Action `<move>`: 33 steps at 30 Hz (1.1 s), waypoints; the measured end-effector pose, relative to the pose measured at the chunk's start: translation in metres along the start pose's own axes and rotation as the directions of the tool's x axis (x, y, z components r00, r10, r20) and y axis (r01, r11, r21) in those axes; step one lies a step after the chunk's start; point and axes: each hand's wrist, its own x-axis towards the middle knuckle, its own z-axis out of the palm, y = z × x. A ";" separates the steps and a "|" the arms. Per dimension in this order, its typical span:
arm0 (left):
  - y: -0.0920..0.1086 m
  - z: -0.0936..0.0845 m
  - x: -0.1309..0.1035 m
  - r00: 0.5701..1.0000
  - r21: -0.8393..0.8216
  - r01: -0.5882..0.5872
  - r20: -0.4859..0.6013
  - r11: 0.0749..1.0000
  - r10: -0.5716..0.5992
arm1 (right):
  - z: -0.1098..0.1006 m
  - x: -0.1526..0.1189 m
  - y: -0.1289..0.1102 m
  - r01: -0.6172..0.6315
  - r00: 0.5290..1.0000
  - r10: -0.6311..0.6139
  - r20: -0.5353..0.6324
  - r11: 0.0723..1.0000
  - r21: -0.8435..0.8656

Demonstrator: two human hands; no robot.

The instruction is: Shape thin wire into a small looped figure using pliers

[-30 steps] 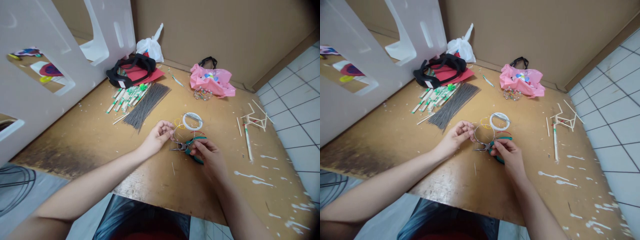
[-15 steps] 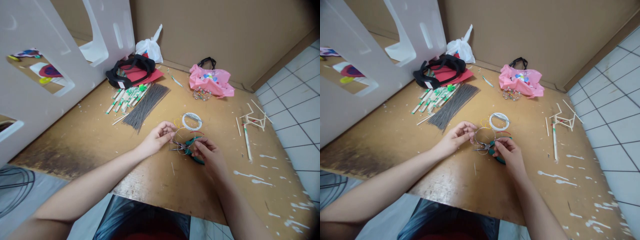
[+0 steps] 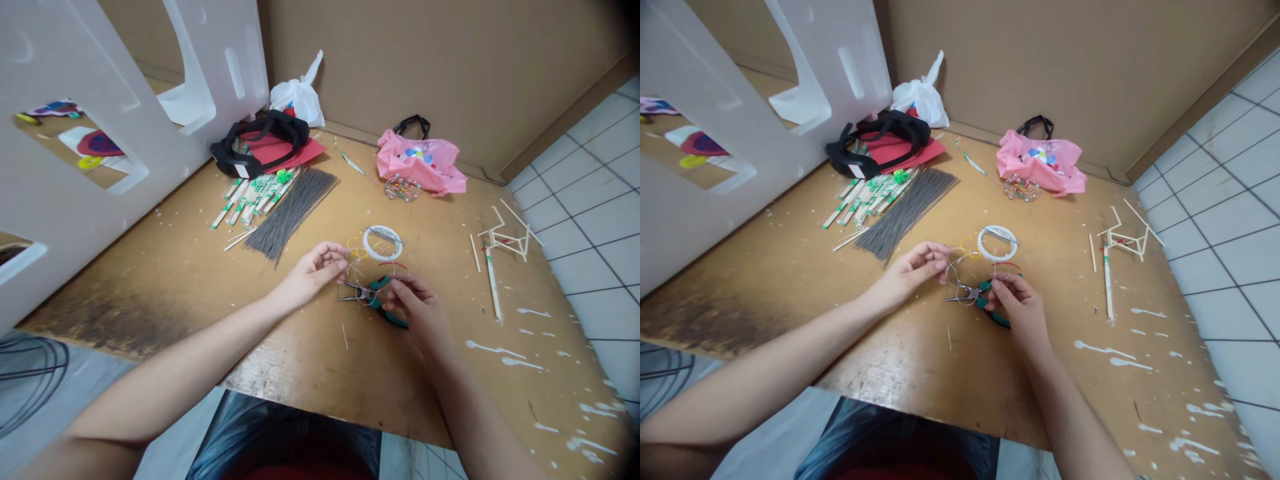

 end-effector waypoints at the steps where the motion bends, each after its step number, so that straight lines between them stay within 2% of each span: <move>1: 0.000 0.001 0.000 1.000 0.006 0.007 -0.009 1.000 -0.007 | 0.001 0.000 -0.001 0.012 1.000 -0.012 -0.007 1.000 -0.020; 6: -0.005 0.001 0.001 0.999 0.016 0.044 -0.019 0.999 -0.044 | 0.005 -0.003 -0.003 0.059 0.998 -0.062 -0.021 0.990 -0.128; 13: -0.012 -0.002 0.002 0.999 0.005 0.018 -0.049 1.000 -0.018 | 0.006 -0.004 -0.004 0.092 0.996 -0.093 -0.006 0.988 -0.126; 21: -0.011 -0.002 0.001 0.976 0.281 -0.074 -0.177 0.957 0.128 | 0.005 -0.003 -0.001 0.120 0.992 -0.122 -0.012 0.988 -0.093; 33: -0.015 -0.003 0.000 0.955 0.494 -0.145 -0.158 0.857 0.252 | 0.006 -0.004 0.001 0.075 0.997 -0.075 -0.006 0.994 -0.082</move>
